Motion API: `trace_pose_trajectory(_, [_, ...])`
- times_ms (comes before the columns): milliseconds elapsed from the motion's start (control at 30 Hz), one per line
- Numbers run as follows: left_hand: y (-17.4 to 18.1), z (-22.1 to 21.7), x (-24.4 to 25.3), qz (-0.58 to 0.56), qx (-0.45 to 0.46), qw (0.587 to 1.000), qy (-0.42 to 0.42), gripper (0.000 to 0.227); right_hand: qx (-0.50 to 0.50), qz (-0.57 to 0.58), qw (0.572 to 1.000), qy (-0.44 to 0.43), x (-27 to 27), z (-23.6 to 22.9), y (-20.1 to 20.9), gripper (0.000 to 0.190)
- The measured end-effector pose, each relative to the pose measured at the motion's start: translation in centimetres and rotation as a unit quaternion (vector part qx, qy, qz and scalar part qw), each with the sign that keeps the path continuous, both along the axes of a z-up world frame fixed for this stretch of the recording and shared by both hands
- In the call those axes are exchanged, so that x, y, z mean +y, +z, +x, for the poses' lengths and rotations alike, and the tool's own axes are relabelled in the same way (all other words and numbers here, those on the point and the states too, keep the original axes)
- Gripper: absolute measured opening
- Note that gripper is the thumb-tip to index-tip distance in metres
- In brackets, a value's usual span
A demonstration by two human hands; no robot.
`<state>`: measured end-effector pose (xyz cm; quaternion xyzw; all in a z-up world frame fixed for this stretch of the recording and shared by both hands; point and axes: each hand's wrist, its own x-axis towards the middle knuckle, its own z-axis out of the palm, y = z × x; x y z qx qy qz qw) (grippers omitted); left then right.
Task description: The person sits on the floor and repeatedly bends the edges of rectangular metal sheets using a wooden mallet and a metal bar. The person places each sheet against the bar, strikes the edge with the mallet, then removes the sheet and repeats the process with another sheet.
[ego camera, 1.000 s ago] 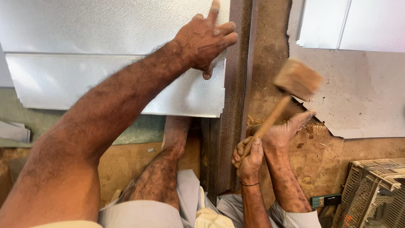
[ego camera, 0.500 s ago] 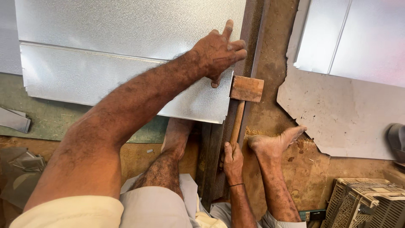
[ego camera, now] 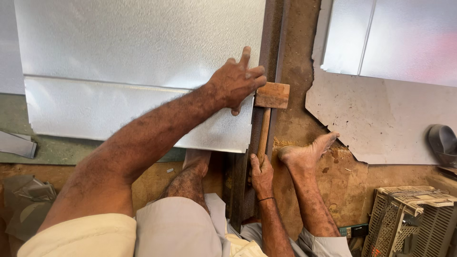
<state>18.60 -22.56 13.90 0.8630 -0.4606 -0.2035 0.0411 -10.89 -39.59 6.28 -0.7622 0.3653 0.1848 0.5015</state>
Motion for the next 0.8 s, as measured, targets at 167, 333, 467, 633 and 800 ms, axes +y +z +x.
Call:
trace_pose_trajectory(167, [1.0,-1.5,-0.2,0.013,0.014,1.0,-0.01,0.096,-0.015,-0.024,1.0,0.01,0.0,0.3,0.4,0.04])
trace_pose_trajectory(333, [1.1,-1.8,0.3,0.013,0.034,0.999,-0.01,0.099,0.004,-0.031,0.999,-0.008,0.2,-0.4,-0.1,0.041])
trace_pose_trajectory(467, [1.9,-1.1,0.1,0.019,0.026,0.999,-0.019,0.104,-0.082,-0.13,0.987,0.05,-0.4,-0.2,-1.9,0.045])
trace_pose_trajectory(633, [2.3,-2.3,0.5,0.032,0.031,0.999,-0.006,0.111,-0.116,-0.173,0.976,0.067,0.0,-1.0,-3.3,0.046])
trace_pose_trajectory(800, [2.0,-1.4,0.4,0.018,0.024,1.0,-0.006,0.096,0.023,-0.092,0.995,0.006,-0.7,5.4,-2.5,0.051])
